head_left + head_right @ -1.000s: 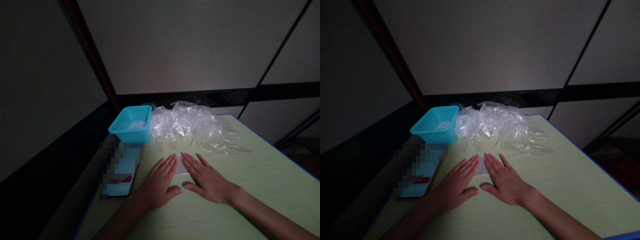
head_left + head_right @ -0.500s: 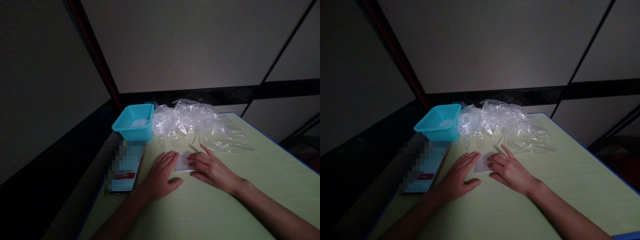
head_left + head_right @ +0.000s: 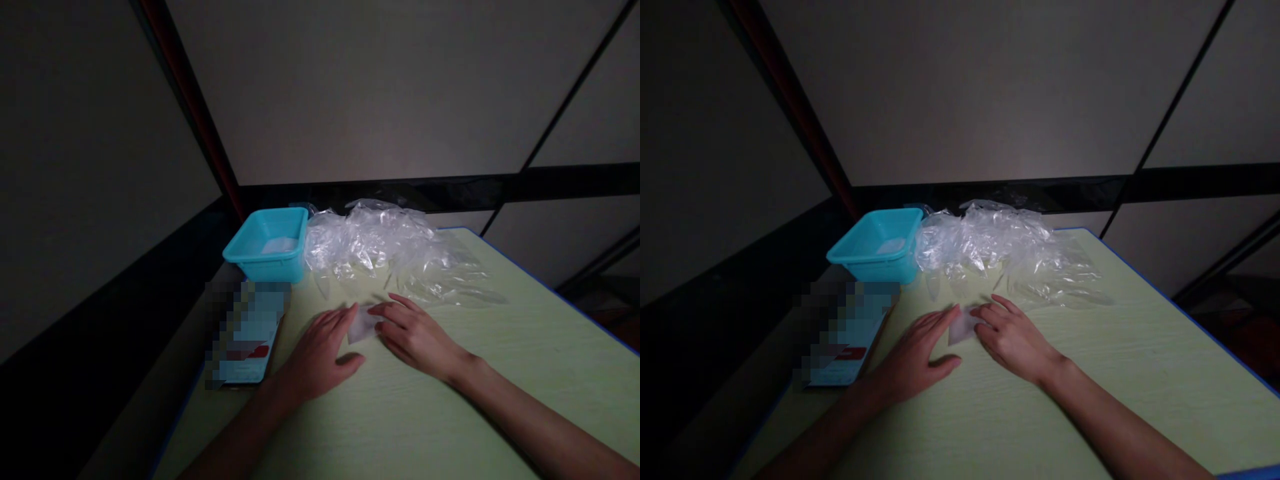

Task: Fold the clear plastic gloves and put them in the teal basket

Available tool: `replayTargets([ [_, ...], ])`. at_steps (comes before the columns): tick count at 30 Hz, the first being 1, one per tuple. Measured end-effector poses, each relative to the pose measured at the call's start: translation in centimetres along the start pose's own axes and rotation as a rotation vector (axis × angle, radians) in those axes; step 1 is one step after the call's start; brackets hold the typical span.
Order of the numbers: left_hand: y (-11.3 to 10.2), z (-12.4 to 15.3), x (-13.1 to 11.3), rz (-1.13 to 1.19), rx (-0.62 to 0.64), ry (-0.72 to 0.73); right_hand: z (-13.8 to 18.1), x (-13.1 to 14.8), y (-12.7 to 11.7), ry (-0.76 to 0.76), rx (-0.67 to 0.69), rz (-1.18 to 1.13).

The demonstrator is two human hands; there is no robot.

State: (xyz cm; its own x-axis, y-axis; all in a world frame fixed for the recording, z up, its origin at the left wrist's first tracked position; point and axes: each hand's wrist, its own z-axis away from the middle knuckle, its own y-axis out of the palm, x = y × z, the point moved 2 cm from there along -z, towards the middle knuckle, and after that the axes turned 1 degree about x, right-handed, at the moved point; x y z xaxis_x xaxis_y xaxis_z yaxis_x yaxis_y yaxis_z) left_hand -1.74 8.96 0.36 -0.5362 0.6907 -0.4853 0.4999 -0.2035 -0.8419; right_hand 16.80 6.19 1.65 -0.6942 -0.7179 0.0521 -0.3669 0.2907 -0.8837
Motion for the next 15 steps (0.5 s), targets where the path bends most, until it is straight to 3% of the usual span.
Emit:
replayTargets([
  [3,-0.2,-0.2,0.2,0.183,-0.078,-0.059,-0.1,-0.1,-0.1,0.144,-0.067,-0.277],
  [8,-0.4,-1.1,0.3,0.612,-0.210,-0.260,0.0,-0.4,0.5,0.571,-0.157,-0.832],
  [15,-0.1,-1.8,-0.1,0.821,-0.174,-0.339,-0.4,-0.4,0.9,0.769,-0.343,-1.291],
])
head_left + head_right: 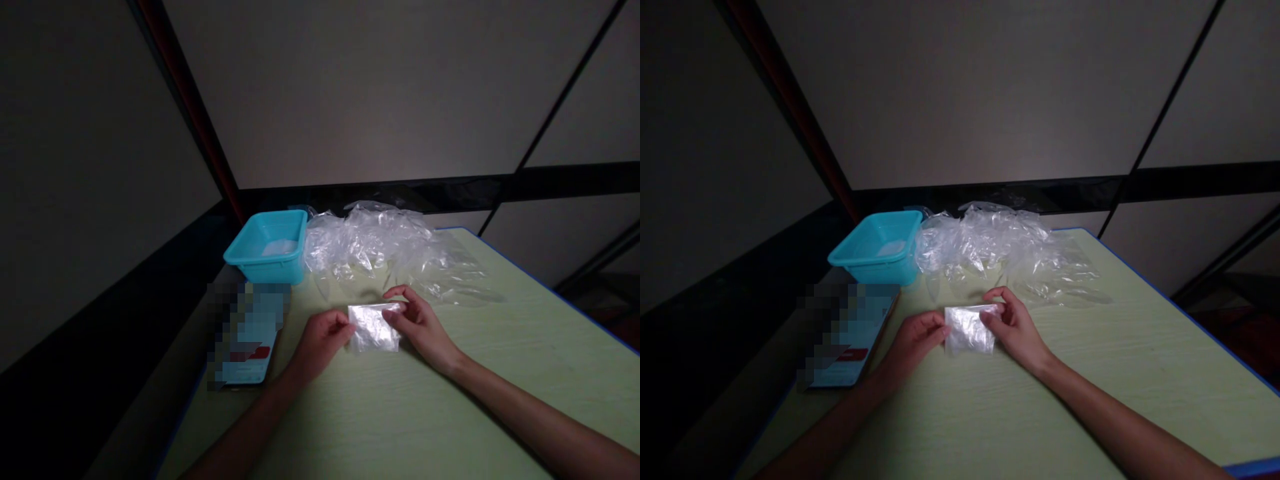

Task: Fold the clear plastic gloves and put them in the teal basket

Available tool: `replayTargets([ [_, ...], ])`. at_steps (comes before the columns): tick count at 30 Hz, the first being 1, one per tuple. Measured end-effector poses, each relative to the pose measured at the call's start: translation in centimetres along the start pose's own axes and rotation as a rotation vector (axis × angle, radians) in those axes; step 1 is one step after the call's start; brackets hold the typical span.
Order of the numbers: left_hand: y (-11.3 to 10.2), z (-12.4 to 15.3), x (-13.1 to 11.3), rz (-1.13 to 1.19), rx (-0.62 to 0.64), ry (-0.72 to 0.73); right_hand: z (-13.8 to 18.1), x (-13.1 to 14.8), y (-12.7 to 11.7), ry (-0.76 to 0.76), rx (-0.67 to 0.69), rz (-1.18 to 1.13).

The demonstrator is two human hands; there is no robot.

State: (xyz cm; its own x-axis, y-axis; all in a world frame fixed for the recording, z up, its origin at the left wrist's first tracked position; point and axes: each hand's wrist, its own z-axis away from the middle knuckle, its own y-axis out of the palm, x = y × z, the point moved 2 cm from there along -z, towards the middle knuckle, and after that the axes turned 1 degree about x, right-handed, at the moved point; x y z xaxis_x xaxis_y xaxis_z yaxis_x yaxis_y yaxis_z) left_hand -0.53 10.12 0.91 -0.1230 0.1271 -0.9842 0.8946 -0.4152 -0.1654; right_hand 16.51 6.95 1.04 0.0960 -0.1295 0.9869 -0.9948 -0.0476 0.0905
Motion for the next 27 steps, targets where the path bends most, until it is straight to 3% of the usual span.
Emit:
replayTargets([
  [4,0.02,0.12,-0.06,0.067,-0.038,-0.033,0.35,0.41,0.36,-0.025,0.011,-0.026],
  [9,0.11,0.24,-0.16,0.110,-0.059,-0.054,0.43,0.23,0.49,-0.104,0.050,0.121],
  [27,0.32,0.33,-0.45,0.188,-0.117,-0.044,0.41,-0.48,0.44,-0.022,0.135,0.182],
])
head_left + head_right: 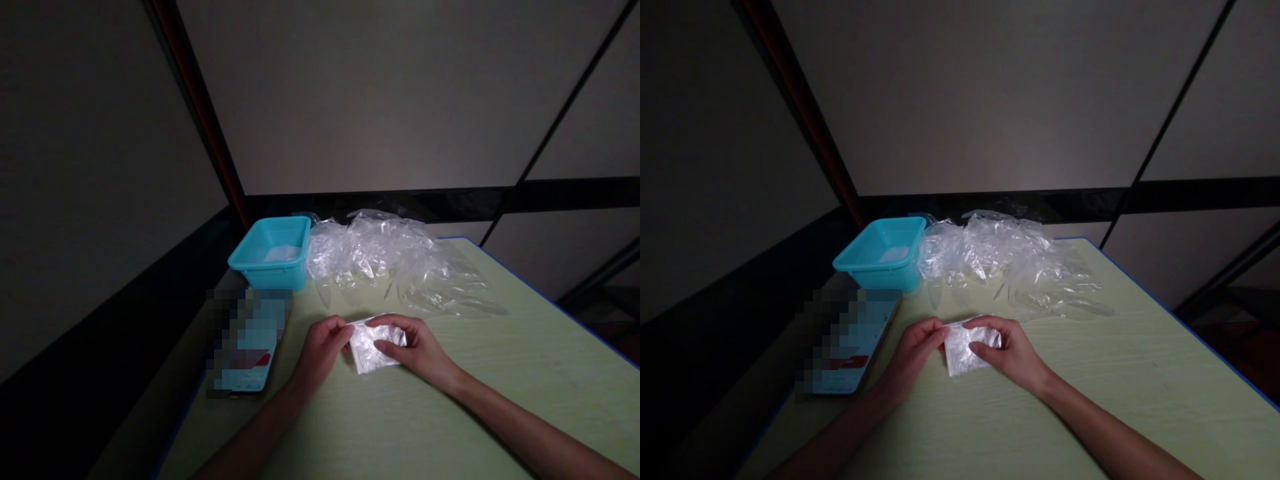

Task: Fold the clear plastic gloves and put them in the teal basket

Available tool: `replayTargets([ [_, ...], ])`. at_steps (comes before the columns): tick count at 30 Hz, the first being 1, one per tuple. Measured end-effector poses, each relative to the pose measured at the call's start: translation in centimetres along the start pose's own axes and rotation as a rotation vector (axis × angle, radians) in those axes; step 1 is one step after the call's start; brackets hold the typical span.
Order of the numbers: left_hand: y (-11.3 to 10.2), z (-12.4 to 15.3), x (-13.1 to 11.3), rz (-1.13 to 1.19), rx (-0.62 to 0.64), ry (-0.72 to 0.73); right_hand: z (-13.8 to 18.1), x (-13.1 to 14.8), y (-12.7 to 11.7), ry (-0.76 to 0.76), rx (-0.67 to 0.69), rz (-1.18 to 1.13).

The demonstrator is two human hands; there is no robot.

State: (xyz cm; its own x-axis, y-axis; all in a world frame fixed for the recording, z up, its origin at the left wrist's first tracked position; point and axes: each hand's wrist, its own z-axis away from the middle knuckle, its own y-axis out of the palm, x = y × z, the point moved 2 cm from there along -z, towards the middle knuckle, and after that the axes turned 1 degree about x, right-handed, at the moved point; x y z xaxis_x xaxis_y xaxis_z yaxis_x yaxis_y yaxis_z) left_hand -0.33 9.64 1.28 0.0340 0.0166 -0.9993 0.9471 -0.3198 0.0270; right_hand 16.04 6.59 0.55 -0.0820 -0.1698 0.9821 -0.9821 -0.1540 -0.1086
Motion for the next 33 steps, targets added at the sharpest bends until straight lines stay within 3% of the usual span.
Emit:
replayTargets([
  [8,-0.1,0.2,-0.3,0.108,0.018,0.024,-0.4,-0.4,-0.3,0.011,-0.078,0.004],
  [22,-0.4,-0.4,2.3,0.035,-0.056,0.030,-0.5,-0.5,0.1,0.045,-0.159,0.047],
  [27,-1.8,0.7,0.0,-0.401,-0.066,0.369,-1.6,-0.8,-0.9,0.094,-0.144,0.063],
  [33,-6.1,-0.6,-3.8,-1.040,-0.196,0.455,-6.2,1.8,-2.4,0.083,-0.046,0.188],
])
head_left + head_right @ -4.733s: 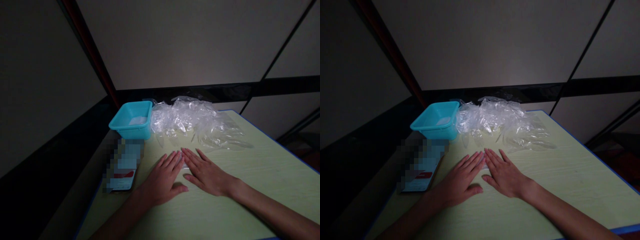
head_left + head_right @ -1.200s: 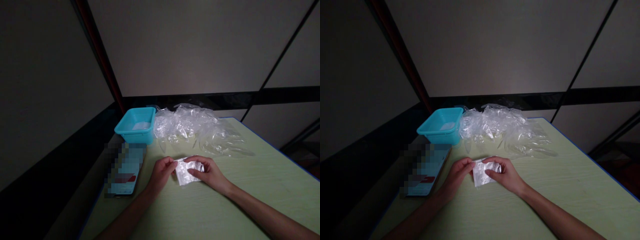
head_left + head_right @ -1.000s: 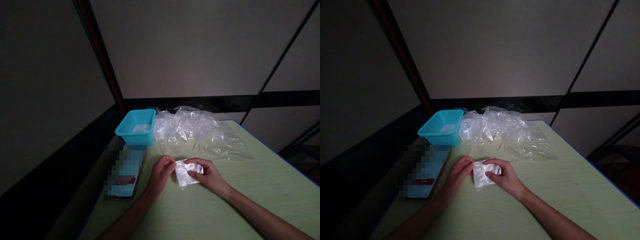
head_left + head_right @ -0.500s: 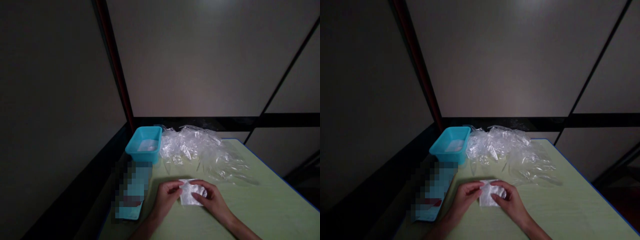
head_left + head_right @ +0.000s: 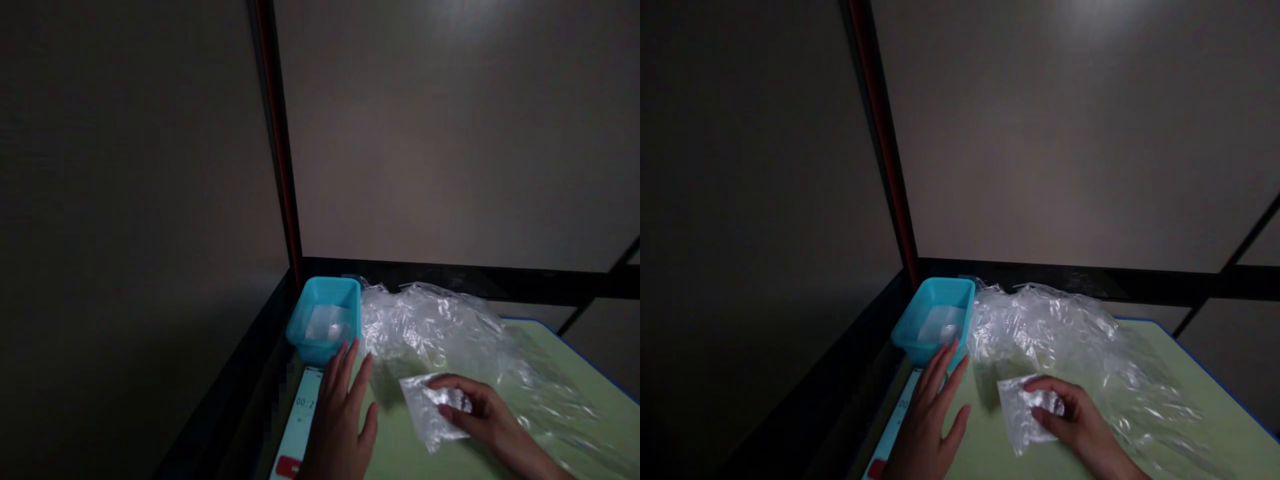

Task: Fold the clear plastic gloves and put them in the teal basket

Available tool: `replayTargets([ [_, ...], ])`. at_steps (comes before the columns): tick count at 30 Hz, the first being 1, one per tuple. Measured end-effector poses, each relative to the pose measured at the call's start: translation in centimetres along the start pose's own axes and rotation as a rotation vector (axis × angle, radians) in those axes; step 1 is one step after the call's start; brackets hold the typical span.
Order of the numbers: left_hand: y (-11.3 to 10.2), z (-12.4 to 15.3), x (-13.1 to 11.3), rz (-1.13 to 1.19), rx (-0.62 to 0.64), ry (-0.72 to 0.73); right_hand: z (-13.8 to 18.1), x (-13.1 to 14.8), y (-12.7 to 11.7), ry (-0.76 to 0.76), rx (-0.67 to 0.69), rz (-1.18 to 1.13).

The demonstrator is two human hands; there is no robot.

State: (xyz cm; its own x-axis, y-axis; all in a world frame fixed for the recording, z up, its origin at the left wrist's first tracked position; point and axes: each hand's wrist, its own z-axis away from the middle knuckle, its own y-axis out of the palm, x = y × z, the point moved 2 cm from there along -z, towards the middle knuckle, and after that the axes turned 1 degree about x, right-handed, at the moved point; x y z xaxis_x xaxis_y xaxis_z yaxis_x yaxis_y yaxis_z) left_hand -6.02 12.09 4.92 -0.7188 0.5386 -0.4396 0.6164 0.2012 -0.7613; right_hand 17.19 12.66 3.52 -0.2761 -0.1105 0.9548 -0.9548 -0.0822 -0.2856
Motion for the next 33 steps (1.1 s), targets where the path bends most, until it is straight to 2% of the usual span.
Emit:
replayTargets([
  [4,-0.2,-0.9,2.4,-0.230,0.037,-0.025,-4.2,3.8,-0.2,-0.066,0.045,0.047],
  [10,0.6,0.4,4.3,-0.285,0.143,0.048,-11.1,8.7,2.3,-0.183,0.236,0.016],
  [14,1.0,1.6,4.9,-0.237,0.189,0.060,-15.5,10.6,5.4,-0.294,0.433,0.039],
  [17,0.9,2.1,5.0,-0.205,0.207,0.064,-17.9,11.3,7.9,-0.387,0.653,0.247],
  [20,0.8,2.3,5.2,-0.214,0.240,0.084,-19.1,11.5,10.3,-0.397,0.775,0.328],
  [25,0.8,2.7,6.0,-0.214,0.287,0.136,-19.2,11.3,13.7,-0.445,0.913,0.407],
  [29,0.8,2.8,6.2,-0.188,0.294,0.138,-19.1,10.8,15.6,-0.507,0.960,0.456],
  [33,0.9,2.7,5.7,-0.217,0.310,0.105,-18.9,9.8,16.6,-0.558,0.921,0.546],
])
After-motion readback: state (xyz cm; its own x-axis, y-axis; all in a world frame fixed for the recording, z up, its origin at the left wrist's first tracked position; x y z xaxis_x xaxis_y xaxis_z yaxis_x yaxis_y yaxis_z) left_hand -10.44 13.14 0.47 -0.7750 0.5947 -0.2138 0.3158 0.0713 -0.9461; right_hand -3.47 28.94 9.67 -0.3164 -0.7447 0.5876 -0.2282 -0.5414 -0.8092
